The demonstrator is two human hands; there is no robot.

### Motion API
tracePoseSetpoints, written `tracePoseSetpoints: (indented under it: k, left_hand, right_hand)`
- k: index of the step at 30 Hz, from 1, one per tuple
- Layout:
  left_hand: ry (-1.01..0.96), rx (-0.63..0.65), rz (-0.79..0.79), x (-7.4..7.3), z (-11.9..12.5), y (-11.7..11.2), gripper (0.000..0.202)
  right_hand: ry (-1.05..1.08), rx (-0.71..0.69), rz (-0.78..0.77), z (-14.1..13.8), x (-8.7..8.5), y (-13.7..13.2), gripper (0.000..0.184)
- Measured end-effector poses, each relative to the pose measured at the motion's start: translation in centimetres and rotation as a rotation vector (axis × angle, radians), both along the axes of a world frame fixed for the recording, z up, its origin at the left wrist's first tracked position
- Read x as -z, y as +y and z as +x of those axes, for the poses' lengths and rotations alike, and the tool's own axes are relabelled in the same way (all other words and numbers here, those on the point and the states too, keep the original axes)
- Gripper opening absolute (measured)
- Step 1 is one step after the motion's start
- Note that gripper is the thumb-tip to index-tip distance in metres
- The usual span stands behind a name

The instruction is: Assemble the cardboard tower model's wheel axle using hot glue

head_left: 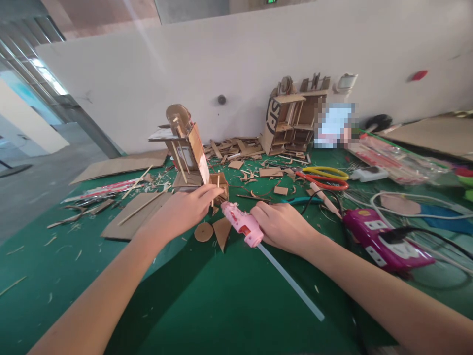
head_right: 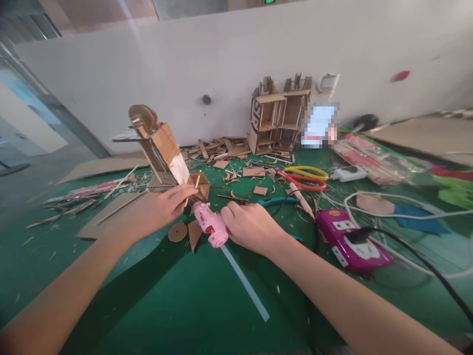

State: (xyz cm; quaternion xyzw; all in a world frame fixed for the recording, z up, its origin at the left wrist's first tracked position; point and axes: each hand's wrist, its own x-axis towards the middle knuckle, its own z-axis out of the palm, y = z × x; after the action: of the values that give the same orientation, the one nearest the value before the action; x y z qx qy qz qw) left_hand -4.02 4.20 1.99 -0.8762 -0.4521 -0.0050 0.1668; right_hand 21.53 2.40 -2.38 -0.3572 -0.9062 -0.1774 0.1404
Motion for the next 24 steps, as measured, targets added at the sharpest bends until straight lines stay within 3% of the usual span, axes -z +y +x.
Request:
tracePoseSetpoints:
  k: [24]
  left_hand:
    - [-0.077, -0.042, -0.052, -0.13, 0.08, -0.03, 0.041]
  right_hand:
    - [-0.016, -0.006, 0.043, -0.13, 0.35, 0.17, 0.011]
